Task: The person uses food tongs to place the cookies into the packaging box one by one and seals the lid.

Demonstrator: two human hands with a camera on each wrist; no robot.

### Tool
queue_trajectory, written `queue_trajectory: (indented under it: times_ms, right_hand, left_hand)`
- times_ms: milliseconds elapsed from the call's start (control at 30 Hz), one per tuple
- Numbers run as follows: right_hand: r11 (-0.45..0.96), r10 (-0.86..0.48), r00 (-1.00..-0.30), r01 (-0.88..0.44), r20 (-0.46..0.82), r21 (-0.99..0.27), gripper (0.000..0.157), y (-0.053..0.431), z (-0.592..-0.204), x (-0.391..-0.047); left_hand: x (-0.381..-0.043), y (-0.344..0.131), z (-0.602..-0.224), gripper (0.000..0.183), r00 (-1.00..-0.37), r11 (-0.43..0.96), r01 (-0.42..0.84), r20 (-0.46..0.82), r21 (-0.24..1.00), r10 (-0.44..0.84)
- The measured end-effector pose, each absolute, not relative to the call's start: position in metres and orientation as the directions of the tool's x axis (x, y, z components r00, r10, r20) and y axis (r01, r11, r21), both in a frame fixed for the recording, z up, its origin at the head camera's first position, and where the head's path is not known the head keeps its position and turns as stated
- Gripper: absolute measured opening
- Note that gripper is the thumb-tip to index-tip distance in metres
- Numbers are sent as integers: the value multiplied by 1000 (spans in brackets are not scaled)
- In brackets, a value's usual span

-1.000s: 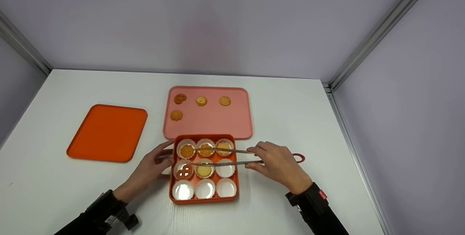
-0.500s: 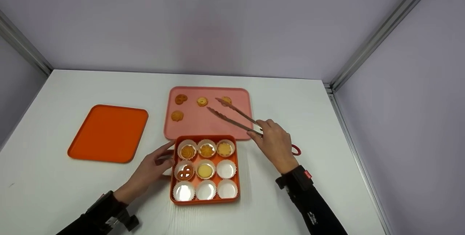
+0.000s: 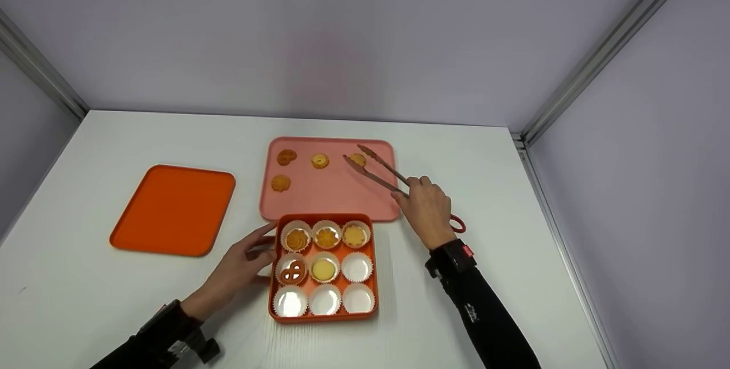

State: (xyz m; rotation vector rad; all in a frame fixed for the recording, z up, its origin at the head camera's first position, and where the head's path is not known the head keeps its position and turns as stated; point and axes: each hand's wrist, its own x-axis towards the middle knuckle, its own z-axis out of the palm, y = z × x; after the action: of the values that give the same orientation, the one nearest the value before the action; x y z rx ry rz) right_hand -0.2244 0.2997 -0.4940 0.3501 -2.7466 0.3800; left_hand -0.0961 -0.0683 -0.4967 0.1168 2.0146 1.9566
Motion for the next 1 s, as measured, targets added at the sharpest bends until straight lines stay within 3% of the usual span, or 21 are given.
queue_trajectory:
  times_ms: [367, 1000]
  right_hand:
    - [943, -167, -947, -234, 274, -236, 45, 300, -504, -232]
    - [940, -168, -938, -245, 305, -238, 41, 299, -510, -232]
  left_hand:
    - [-95, -68, -496, 61, -945, 59, -165, -175, 985, 278]
    - [-95, -66, -494, 61, -954, 91, -145, -164, 985, 251]
